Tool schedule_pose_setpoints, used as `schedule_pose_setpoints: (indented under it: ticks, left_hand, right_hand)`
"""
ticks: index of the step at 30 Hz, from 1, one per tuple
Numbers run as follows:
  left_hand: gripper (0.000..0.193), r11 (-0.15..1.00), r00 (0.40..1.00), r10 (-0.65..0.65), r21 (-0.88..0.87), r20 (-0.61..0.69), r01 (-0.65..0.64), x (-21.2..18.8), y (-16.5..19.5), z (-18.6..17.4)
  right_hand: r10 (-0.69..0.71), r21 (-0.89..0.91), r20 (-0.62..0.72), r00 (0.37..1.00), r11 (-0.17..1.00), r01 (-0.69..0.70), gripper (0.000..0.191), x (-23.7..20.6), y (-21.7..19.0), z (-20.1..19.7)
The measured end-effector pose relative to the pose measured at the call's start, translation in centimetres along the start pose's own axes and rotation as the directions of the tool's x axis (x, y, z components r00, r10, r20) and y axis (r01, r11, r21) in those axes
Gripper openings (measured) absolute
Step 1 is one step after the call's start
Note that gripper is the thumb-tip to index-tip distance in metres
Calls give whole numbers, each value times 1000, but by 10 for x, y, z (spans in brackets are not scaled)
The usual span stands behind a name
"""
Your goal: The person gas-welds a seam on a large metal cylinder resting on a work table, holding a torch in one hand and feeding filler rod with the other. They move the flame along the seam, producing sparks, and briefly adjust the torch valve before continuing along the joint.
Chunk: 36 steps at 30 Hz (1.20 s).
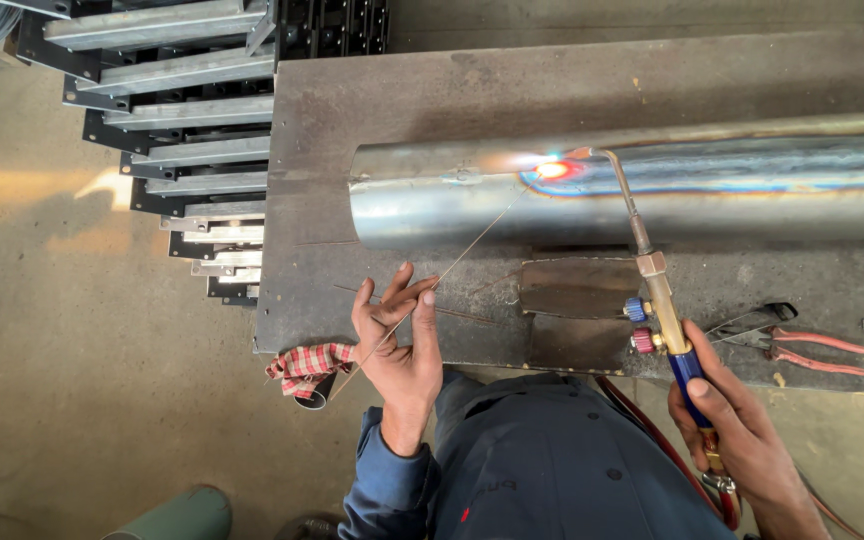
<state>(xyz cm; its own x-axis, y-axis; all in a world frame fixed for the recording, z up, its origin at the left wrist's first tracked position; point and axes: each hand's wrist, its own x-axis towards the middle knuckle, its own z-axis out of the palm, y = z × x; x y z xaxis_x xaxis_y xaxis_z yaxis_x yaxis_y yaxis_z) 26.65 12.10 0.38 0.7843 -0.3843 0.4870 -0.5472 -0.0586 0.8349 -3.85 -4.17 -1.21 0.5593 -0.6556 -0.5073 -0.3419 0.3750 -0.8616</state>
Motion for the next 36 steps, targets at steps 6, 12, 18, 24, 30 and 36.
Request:
schedule_pose_setpoints:
  ticks: [6,12,18,24,30,36]
  left_hand:
    - [17,1000,1000,8,-17,12,-8,1,-1,0]
    - [19,1000,1000,2,-15,13,-1,2,1,-1]
    - [19,1000,1000,-4,-7,17,4,2,1,-1]
    - [20,1000,1000,6,-4,17,-6,1,-1,0]
    - [20,999,1000,7,-33,8,-7,-1,-2,1]
    - [19,999,1000,0,-43,4,0,0,-2,1]
  right_hand:
    - [-4,9,6,1000,1000,4,72,1,0,-1]
    - [-19,-34,-17,1000,999,18,70,4,2,-3]
    - [-17,-87,-38,999,996,14,70,7,7,-1]
    - [-27,-99,-17,999,995,25,69,13,5,3]
    - [2,-120,-41,999,993,-7,69,12,1,7]
    - [18,-124,-39,999,992,-22,69,11,-2,9]
